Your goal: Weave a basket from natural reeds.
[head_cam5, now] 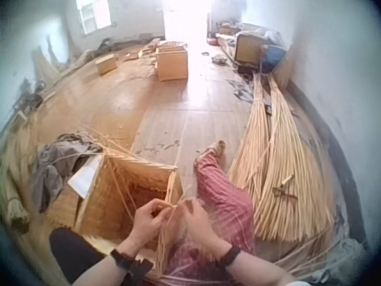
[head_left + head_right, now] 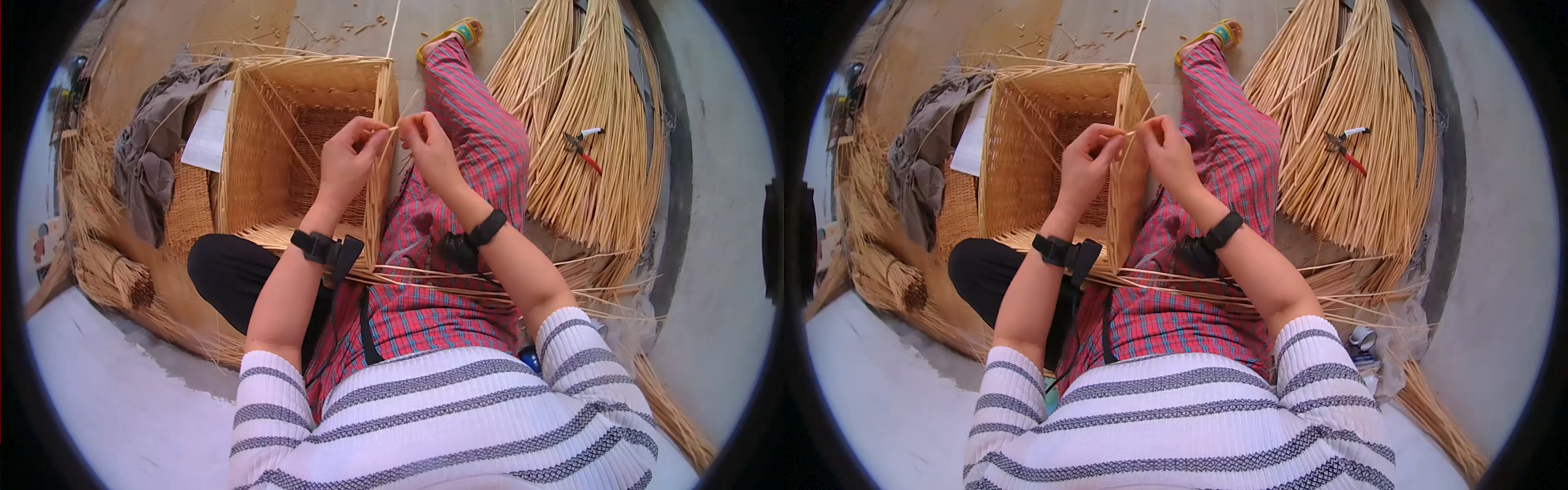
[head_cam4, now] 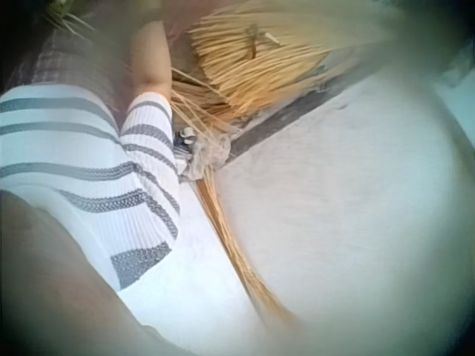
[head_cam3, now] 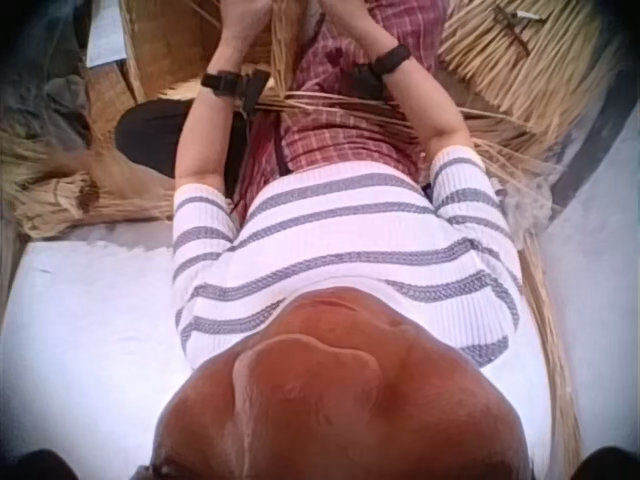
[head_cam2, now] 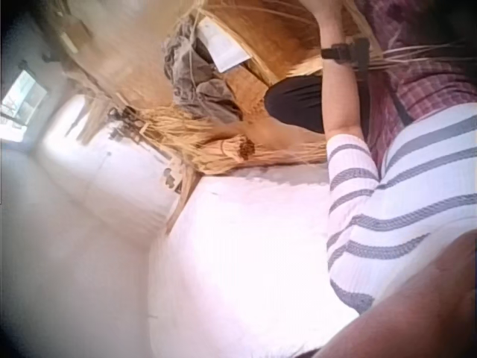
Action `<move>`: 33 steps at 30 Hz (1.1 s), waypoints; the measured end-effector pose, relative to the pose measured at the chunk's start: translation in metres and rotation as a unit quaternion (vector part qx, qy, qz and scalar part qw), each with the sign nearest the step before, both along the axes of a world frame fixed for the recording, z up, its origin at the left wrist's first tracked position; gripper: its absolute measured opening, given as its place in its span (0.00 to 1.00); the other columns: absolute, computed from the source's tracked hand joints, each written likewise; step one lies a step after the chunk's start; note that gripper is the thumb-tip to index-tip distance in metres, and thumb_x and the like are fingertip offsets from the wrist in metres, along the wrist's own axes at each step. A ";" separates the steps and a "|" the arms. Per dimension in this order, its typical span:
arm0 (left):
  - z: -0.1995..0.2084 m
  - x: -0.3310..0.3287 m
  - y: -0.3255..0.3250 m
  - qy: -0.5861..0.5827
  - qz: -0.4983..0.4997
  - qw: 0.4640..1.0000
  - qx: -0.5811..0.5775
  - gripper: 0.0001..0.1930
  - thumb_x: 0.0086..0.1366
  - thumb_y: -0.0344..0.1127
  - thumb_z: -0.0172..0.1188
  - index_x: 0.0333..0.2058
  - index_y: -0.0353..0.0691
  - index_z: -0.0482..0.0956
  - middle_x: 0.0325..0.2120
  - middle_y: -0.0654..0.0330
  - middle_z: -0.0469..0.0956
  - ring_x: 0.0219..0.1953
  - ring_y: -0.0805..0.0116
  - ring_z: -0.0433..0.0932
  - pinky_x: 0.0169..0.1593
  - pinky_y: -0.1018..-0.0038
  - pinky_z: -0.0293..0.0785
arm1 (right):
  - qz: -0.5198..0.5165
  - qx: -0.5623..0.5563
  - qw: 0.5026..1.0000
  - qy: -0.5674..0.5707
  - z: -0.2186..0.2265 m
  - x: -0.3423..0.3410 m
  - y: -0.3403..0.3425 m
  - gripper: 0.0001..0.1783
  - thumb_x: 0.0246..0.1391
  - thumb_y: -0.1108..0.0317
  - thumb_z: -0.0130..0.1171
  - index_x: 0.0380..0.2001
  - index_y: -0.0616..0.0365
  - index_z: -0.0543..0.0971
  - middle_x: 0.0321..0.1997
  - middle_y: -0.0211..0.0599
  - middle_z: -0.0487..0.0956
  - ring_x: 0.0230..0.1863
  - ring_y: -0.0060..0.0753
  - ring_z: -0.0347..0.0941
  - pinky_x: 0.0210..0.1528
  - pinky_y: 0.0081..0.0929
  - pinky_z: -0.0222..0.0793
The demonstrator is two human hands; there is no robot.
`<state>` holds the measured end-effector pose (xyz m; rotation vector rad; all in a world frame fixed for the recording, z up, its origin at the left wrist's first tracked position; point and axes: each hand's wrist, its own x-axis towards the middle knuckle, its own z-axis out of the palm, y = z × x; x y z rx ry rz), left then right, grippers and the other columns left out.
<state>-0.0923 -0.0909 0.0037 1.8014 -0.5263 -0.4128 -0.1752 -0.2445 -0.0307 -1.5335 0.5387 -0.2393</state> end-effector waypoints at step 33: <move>-0.022 0.062 0.015 0.273 -0.196 0.942 -0.004 0.08 0.79 0.41 0.57 0.48 0.45 0.72 0.29 0.74 0.72 0.30 0.84 0.68 0.35 0.83 0.66 | 0.148 0.003 0.987 0.068 -0.041 0.046 -0.008 0.26 0.50 0.64 0.78 0.45 0.60 0.73 0.41 0.35 0.79 0.43 0.29 0.78 0.47 0.27 0.75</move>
